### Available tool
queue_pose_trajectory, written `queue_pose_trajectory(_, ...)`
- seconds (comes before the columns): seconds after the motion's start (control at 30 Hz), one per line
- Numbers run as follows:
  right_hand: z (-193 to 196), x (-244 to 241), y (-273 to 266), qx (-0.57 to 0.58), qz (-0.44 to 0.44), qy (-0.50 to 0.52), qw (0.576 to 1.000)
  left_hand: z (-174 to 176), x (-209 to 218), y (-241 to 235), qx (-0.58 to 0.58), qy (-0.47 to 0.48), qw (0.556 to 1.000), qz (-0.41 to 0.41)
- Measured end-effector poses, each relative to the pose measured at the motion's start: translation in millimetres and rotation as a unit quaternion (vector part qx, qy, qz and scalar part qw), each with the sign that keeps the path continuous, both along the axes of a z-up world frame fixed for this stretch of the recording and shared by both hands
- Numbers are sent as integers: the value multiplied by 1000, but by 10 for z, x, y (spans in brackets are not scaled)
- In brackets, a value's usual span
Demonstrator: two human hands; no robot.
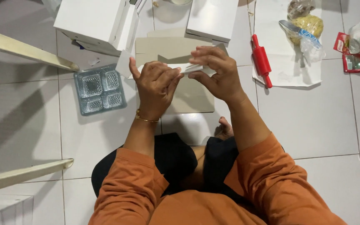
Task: The person sits on the floor and folds white cardboard pieces into box shapes. They manipulate the flaps and edges to form the structure, then place the assembled boxes on the floor.
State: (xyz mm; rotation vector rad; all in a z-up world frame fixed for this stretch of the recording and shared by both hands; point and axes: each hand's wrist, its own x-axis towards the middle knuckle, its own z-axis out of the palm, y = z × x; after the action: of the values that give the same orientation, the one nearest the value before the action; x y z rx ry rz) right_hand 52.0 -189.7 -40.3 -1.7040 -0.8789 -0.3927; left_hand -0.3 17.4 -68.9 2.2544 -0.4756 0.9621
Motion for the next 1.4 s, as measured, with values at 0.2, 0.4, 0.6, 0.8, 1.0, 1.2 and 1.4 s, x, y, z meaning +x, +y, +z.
queue_pose_trajectory(0.2,-67,11,-68,14,53,119,991,-58,17,-60,-10,-10,1000,-7)
queue_pose_trajectory(0.4,-98,9,-73,7,28,119,993,-47,-21,-135,-53,24,998,-22)
queue_pose_trajectory(0.6,-34,3,-23,-12,-15,64,998,25,0,-135,-148,107,982,-42)
queue_pose_trajectory(0.8,41,48,-391,-152,-144,38,977,177,-1,122,-360,141,922,-7)
queue_pose_trajectory(1.0,-90,119,-407,42,82,313,945,-70,117,297,-584,100,805,-24)
queue_pose_trajectory(1.2,-43,51,32,137,107,279,944,-386,209,400,-592,109,798,-30)
queue_pose_trajectory(1.4,-289,63,76,12,-111,-59,992,-42,22,366,-268,19,958,98)
